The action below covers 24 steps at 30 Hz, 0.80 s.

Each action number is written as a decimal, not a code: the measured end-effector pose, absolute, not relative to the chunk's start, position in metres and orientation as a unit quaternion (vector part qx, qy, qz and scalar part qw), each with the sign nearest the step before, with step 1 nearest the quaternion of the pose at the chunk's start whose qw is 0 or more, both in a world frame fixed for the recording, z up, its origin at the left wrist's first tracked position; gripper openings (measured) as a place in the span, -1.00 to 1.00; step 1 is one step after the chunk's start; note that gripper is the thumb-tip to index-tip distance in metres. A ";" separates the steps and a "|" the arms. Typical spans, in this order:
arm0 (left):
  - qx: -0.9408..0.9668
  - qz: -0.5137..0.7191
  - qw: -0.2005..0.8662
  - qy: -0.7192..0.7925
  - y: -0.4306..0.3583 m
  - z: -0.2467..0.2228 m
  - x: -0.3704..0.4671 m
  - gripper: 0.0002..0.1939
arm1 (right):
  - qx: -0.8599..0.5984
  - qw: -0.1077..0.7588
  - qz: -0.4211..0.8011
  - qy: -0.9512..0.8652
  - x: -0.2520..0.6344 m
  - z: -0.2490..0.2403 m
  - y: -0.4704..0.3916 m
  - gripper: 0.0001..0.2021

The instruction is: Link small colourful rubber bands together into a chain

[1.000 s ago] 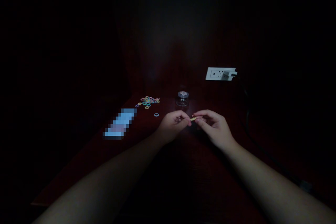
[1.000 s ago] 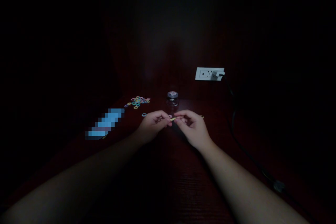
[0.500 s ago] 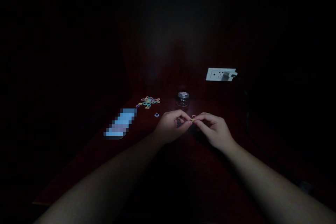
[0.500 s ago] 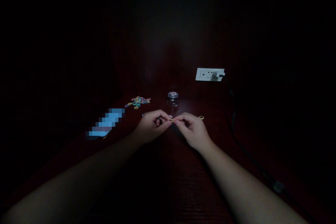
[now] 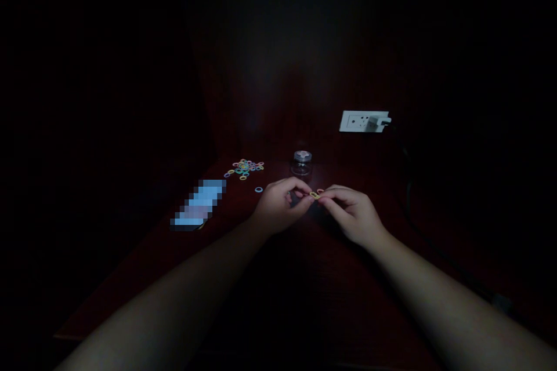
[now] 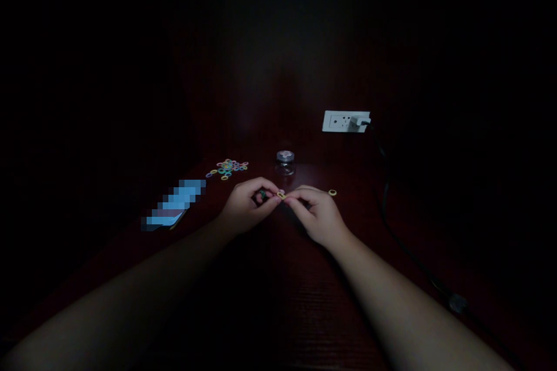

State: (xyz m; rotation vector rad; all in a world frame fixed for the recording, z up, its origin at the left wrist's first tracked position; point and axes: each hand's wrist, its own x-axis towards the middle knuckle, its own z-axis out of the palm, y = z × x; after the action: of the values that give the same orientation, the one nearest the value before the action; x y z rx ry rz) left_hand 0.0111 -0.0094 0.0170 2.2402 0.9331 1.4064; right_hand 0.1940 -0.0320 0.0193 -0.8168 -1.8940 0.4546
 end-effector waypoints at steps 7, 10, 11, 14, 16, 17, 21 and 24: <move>0.796 0.498 0.143 0.315 -0.009 0.019 0.009 -0.93 | -0.354 0.488 0.184 -0.776 0.193 0.018 -0.032 -0.88; 0.799 0.494 0.138 0.314 -0.009 0.019 0.009 -0.92 | -0.377 0.497 0.196 -0.757 0.193 0.015 -0.032 -0.88; 0.799 0.494 0.139 0.314 -0.009 0.019 0.009 -0.92 | -0.380 0.500 0.199 -0.753 0.193 0.014 -0.032 -0.87; 0.795 0.496 0.148 0.318 -0.008 0.018 0.009 -0.92 | -0.375 0.504 0.192 -0.754 0.193 0.013 -0.030 -0.89; 0.793 0.495 0.155 0.320 -0.008 0.017 0.009 -0.92 | -0.370 0.506 0.179 -0.758 0.193 0.013 -0.030 -0.89; 0.793 0.493 0.158 0.321 -0.008 0.017 0.009 -0.92 | -0.369 0.510 0.178 -0.757 0.193 0.013 -0.029 -0.89; 0.797 0.482 0.165 0.326 -0.008 0.017 0.008 -0.90 | -0.367 0.520 0.205 -0.743 0.193 0.012 -0.029 -0.78; 0.797 0.481 0.165 0.326 -0.008 0.017 0.008 -0.90 | -0.365 0.499 0.194 -0.762 0.193 0.012 -0.029 -0.85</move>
State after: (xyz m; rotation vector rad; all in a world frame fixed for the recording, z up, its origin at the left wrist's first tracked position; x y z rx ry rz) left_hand 0.0082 -0.0083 0.0165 2.2710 0.9275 1.3705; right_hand 0.1926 -0.0293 0.0119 -0.8823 -1.8423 0.4682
